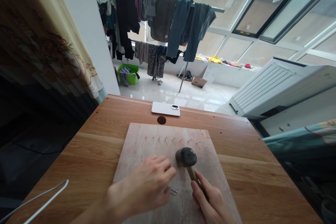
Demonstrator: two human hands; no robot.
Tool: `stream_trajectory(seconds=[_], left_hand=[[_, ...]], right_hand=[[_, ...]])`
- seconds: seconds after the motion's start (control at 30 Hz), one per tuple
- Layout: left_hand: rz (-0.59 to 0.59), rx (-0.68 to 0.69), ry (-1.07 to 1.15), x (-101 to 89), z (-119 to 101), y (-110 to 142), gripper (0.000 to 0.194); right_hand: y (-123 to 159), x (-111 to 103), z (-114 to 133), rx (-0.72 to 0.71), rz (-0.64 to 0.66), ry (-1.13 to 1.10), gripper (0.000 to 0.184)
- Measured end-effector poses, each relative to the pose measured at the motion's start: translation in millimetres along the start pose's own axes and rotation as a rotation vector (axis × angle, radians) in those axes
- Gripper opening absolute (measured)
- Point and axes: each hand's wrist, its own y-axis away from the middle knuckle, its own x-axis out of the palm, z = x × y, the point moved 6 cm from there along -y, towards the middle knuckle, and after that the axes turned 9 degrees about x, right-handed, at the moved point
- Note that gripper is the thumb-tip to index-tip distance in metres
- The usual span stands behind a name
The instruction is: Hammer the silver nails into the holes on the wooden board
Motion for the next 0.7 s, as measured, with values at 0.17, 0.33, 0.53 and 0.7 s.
stream_trajectory(seconds=[0.17,0.33,0.53,0.7], left_hand=[[0.122,0.093,-0.233,26.4,-30.2,-4.3,0.013],[0.146,0.155,-0.293,30.9,-32.5,-6.1,0.01],[0.181,0.189,-0.269,23.5,-30.3,1.1,0.008],[0.139,-0.149,-0.027,-4.2,26.9,12.0,0.025]], right_hand=[[-3.4,-0.2,-16.9,-0.004,-0.053,0.049,0.079],[-4.8,-0.1,-16.5,-0.052,-0.055,0.105,0.08],[-3.2,-1.4,-12.6,-0.075,-0.056,0.112,0.074],[-2.4,0.2,-12.4,-0.004,-0.047,0.079,0.074]])
